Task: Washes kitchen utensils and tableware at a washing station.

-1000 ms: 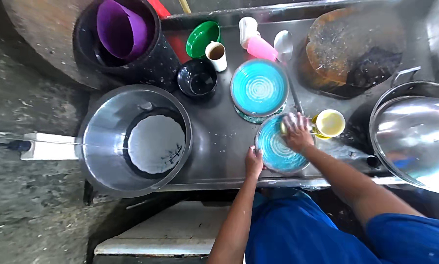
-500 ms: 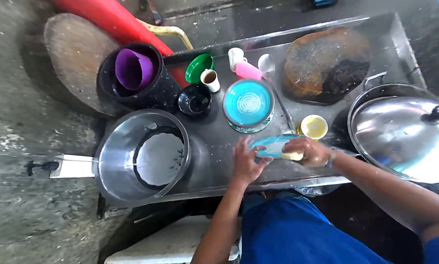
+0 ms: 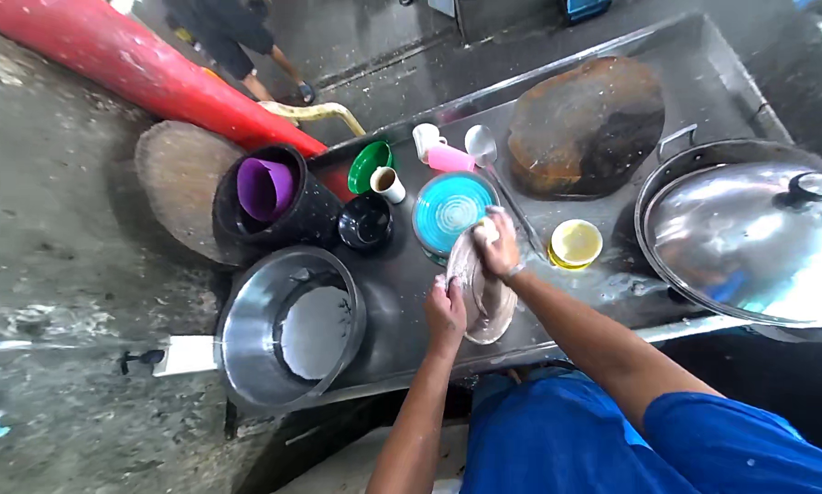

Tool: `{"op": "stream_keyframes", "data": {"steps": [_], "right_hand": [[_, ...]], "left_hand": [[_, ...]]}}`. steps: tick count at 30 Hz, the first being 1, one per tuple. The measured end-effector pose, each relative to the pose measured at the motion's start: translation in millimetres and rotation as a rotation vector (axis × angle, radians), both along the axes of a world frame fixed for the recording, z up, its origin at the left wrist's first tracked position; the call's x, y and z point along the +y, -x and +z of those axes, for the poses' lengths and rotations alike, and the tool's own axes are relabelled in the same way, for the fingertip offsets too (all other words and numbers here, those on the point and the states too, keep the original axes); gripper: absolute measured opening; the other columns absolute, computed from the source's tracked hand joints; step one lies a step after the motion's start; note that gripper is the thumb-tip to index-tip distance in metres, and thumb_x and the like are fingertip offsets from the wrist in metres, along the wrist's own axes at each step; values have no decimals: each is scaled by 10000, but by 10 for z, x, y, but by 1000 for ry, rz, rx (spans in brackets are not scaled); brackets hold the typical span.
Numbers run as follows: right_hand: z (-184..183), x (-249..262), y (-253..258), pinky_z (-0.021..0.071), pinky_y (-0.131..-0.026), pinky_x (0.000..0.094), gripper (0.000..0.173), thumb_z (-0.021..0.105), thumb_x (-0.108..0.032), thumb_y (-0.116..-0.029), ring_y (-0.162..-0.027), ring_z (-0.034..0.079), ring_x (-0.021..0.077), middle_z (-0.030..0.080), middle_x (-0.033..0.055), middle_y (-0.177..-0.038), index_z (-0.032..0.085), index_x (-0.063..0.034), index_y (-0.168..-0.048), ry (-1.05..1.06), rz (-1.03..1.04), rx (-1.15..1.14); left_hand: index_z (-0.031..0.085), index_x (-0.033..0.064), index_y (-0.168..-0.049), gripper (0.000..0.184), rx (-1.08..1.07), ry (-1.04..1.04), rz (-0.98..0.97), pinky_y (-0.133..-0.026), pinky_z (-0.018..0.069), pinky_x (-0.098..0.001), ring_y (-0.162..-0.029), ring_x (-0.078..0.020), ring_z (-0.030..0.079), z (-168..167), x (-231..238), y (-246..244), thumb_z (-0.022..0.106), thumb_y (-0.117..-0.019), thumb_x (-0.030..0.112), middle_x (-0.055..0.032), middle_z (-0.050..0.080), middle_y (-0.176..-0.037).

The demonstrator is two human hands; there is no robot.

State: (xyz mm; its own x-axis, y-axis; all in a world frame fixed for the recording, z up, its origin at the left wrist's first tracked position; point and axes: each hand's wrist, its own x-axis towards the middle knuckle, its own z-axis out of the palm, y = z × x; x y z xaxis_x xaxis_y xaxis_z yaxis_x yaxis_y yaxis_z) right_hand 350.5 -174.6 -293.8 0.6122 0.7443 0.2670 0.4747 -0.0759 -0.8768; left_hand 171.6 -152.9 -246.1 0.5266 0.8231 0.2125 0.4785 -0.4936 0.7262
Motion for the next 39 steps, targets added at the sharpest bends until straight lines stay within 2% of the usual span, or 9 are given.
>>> {"op": "stream_keyframes", "data": {"steps": [4,9,12,15,17,21,32,36,39], "right_hand": [[190,47,293,201,-1275,550,480,469,-393,-1032,-1496,383,328,587,128,-1474,677,-26,-1259,-200,213,-123],[145,45,171,274,-1253,545,489,447,-322,-1052,-1512,353,311,454,133,-1584,533,-54,-1451,-72,150,-46],[270,-25,356,185,-1286,530,483,449,-373,-1039,-1513,364,312,549,152,-1510,659,-1,-1265,-214,284,-134],[-134,79,-182,474,-1104,515,439,436,-347,-1070,-1259,613,284,673,153,-1291,673,-27,-1255,45,11,221],[-335,82,-389,493,-1043,589,445,436,-361,-1076,-1187,648,354,690,214,-1222,675,-26,-1248,141,-83,358],[206,-67,-137,543,-966,581,383,628,-278,-933,-1096,692,373,722,215,-1131,702,-2,-1189,34,130,-138],[374,-161,301,169,-1288,557,415,532,-334,-1005,-1523,347,317,543,126,-1522,663,-71,-1298,-114,297,-239],[-268,-59,-266,509,-1032,523,423,426,-336,-1082,-1162,648,291,684,173,-1219,658,-20,-1243,50,0,414],[-354,-71,-418,495,-1010,626,460,439,-392,-1066,-1184,646,389,685,228,-1227,649,-55,-1299,243,-109,436]], "left_hand": [[657,-32,-1148,228,-58,-11,-11,-832,604,-367,-879,-156,712,27,28,12,573,-1015,134,-115,721,-943],[665,-44,-1143,271,-41,-52,55,-778,603,-320,-807,-121,701,-8,-44,33,610,-1010,186,-98,718,-896],[645,-78,-1173,268,-114,-25,-23,-864,606,-314,-912,-120,719,-52,-25,78,628,-972,97,-125,736,-989],[638,-99,-1175,296,-225,2,-8,-853,606,-295,-906,-108,708,-239,-87,200,615,-1005,143,-125,724,-995],[556,-140,-1288,431,-190,143,-36,-939,583,-306,-1012,-127,699,-310,-121,375,630,-989,163,-168,706,-1103],[630,-74,-1201,491,105,239,-133,-909,606,-317,-960,-107,724,106,58,293,791,-867,248,-108,744,-1032],[686,-25,-1117,446,241,-31,-46,-860,612,-371,-901,-155,739,259,-28,30,830,-787,238,-102,756,-960],[650,-134,-1171,578,85,-126,18,-907,600,-366,-954,-205,743,-111,-102,307,826,-836,303,-197,743,-1008],[628,-113,-1177,489,48,31,-86,-905,605,-320,-952,-136,732,-218,64,540,779,-899,260,-149,741,-1021]]}}
